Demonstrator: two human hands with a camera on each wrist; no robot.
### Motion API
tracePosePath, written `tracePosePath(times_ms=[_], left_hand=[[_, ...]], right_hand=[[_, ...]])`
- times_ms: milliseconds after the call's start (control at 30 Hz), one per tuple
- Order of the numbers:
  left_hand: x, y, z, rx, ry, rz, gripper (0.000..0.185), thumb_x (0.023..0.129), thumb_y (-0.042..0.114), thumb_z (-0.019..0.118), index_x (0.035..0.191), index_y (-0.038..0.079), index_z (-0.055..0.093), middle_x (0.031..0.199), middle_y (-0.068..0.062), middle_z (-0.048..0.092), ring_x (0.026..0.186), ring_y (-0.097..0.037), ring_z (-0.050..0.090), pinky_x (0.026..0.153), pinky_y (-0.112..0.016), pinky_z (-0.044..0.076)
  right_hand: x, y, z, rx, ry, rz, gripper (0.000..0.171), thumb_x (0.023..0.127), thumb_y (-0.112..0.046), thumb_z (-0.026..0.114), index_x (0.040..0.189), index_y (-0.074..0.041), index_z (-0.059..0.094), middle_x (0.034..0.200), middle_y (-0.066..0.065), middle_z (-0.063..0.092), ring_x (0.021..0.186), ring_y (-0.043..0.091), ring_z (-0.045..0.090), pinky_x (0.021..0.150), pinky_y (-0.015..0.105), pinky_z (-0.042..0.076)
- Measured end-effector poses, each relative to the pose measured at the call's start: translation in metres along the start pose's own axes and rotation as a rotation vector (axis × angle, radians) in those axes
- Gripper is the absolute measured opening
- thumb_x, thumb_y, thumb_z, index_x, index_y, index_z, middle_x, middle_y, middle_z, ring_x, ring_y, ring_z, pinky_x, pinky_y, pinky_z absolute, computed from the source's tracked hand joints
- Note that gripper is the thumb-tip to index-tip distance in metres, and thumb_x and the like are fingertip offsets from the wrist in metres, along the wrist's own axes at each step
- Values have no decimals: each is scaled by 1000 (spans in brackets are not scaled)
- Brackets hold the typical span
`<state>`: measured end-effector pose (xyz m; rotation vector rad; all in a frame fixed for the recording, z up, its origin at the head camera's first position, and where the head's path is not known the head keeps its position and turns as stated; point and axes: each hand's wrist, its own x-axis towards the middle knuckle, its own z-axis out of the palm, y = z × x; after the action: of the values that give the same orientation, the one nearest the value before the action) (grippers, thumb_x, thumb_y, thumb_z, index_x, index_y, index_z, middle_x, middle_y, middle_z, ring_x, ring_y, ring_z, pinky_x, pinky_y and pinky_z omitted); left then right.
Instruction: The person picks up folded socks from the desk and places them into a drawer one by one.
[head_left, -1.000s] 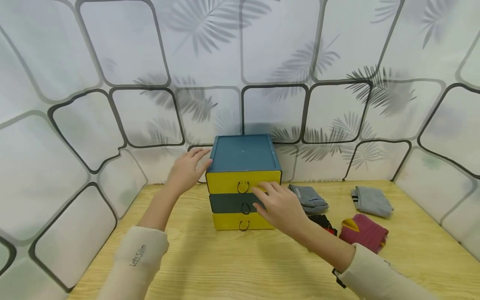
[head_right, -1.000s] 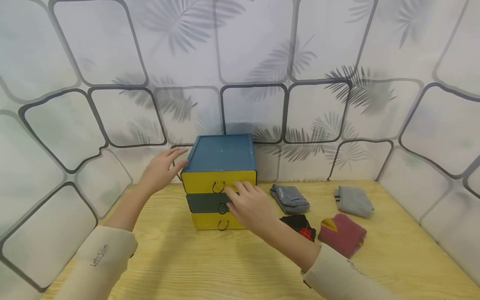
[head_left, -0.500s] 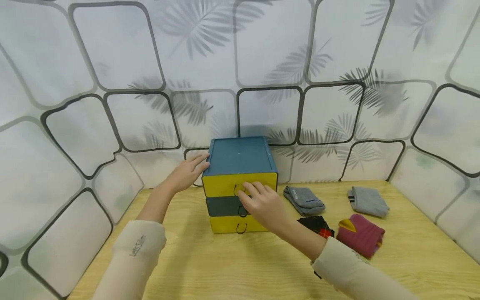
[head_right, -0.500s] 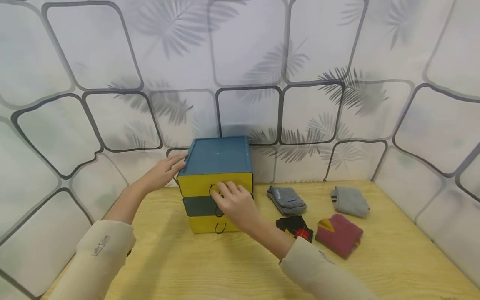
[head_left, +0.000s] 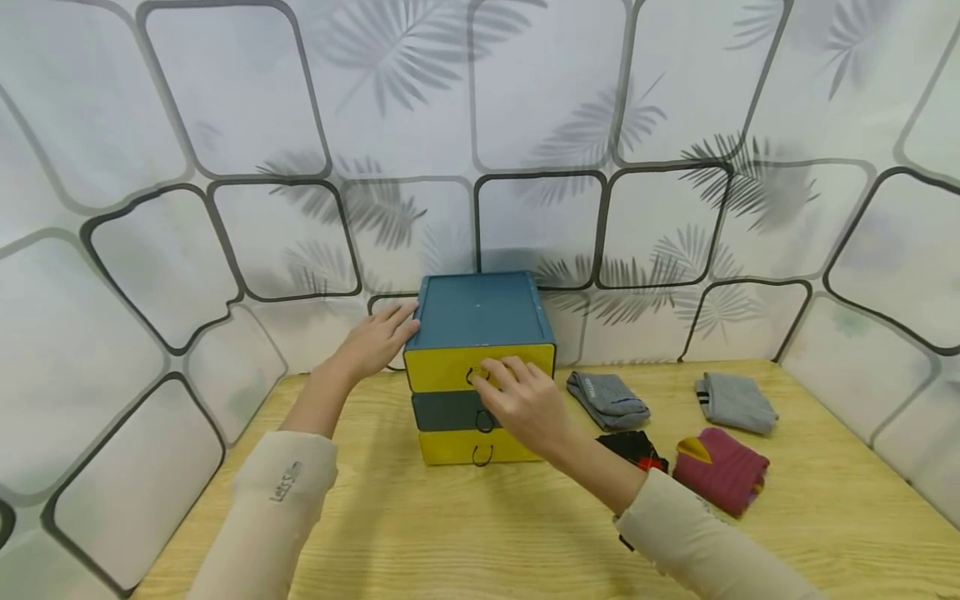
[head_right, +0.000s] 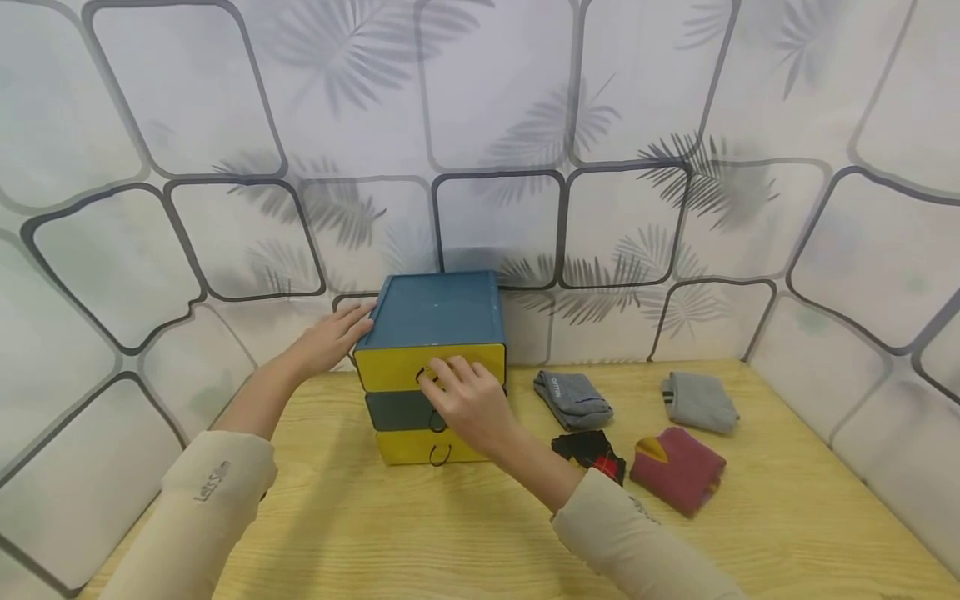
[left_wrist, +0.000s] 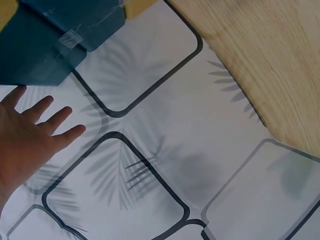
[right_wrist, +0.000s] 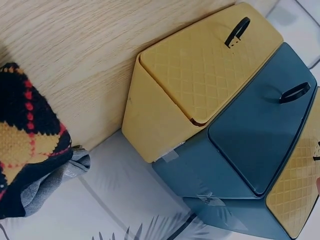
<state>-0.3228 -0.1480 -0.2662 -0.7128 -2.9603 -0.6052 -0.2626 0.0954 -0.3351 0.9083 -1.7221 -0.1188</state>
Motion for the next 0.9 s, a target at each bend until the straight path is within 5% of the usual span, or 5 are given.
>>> tracePosePath(times_ms=[367,900], left_hand=[[-1,5,-5,5,-80,-18,59,101,43,18,149,10,9,150,-19,9,134,-42,7,105,-57,4],[1,3,-9,-44,-157,-16,59,101,43,17,149,12,2,150,-19,6,134,-42,4,105,-58,2]], right_hand=[[-4,-1,-8,-34,91,-68,27,96,-7,48,90,-12,74,94,7,63,80,24,59,57,30,48],[-7,-13,-35,56,191,-89,23,93,-5,51,87,-11,73,93,8,65,76,25,60,59,33,50]])
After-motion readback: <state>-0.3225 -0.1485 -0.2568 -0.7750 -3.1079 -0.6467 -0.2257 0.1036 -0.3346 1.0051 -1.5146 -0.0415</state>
